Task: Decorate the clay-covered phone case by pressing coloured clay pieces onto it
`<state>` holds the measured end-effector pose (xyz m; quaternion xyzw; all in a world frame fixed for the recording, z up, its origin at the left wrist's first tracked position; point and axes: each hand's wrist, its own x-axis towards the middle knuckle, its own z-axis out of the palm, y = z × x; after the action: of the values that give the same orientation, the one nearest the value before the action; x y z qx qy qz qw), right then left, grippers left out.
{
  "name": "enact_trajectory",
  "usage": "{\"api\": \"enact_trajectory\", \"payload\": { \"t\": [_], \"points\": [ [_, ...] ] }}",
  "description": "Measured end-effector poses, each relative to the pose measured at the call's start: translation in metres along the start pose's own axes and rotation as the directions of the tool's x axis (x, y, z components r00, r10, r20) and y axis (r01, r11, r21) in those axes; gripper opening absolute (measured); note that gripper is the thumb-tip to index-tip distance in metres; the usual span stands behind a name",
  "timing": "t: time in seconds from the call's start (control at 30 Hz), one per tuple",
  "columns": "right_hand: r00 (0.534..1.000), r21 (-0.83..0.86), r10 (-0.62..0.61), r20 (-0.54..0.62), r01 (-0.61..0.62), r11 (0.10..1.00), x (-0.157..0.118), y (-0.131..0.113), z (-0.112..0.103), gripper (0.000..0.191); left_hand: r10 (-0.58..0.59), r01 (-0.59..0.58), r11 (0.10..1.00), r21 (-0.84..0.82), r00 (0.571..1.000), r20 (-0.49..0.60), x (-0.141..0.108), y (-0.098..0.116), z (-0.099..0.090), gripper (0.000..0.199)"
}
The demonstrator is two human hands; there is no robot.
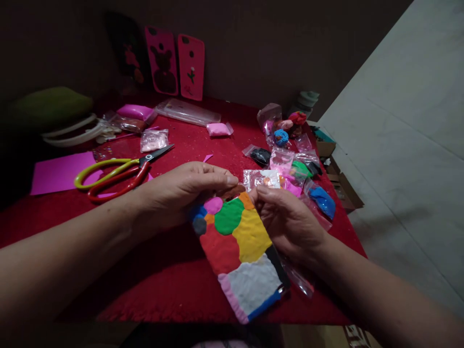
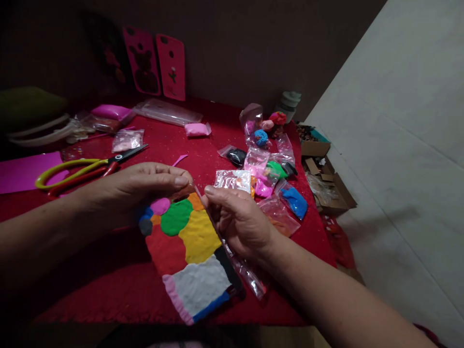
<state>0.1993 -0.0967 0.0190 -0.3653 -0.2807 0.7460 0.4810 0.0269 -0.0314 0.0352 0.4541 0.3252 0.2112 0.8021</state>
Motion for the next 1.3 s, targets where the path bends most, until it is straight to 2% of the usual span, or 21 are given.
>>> {"api": "enact_trajectory", "payload": {
  "t": [0.13, 0.27, 0.73, 0.9, 1.0, 1.13, 1.3],
  "points": [
    [0.997, 0.092, 0.048, 0.053, -0.052, 0.994, -0.001, -0.004, 0.000, 0.012, 0.077, -0.079, 0.996, -0.051, 0.996, -0.041, 0.002, 0.004, -0.002, 0.027],
    [0.996, 0.079, 0.034, 0.085, -0.041, 0.996, -0.001, -0.005, -0.002, 0.007, 0.079, -0.081, 0.995, -0.055, 0.996, -0.029, 0.003, 0.004, -0.004, 0.030],
    [0.997, 0.012, 0.071, 0.031, -0.071, 0.997, -0.001, -0.011, -0.002, 0.014, 0.107, -0.106, 0.993, -0.044, 0.993, 0.042, 0.003, 0.006, -0.004, 0.030],
    [1.000, -0.046, -0.012, -0.001, 0.012, 0.999, -0.001, -0.012, -0.003, 0.014, 0.142, -0.142, 0.990, 0.000, 0.989, -0.033, 0.003, 0.006, -0.004, 0.016],
    [0.999, -0.066, -0.053, -0.004, 0.053, 0.996, 0.001, -0.010, -0.006, 0.014, 0.177, -0.174, 0.982, 0.078, 0.984, -0.024, 0.002, 0.006, -0.007, 0.017],
    [0.999, -0.040, -0.039, 0.003, 0.039, 0.998, 0.003, -0.010, -0.007, 0.011, 0.217, -0.214, 0.970, 0.112, 0.976, -0.013, 0.001, 0.004, -0.009, 0.021],
    [1.000, -0.026, 0.012, -0.016, -0.012, 1.000, 0.004, -0.008, -0.006, 0.005, 0.184, -0.182, 0.983, 0.038, 0.981, -0.056, 0.002, 0.002, -0.008, 0.021]
  ]
}}
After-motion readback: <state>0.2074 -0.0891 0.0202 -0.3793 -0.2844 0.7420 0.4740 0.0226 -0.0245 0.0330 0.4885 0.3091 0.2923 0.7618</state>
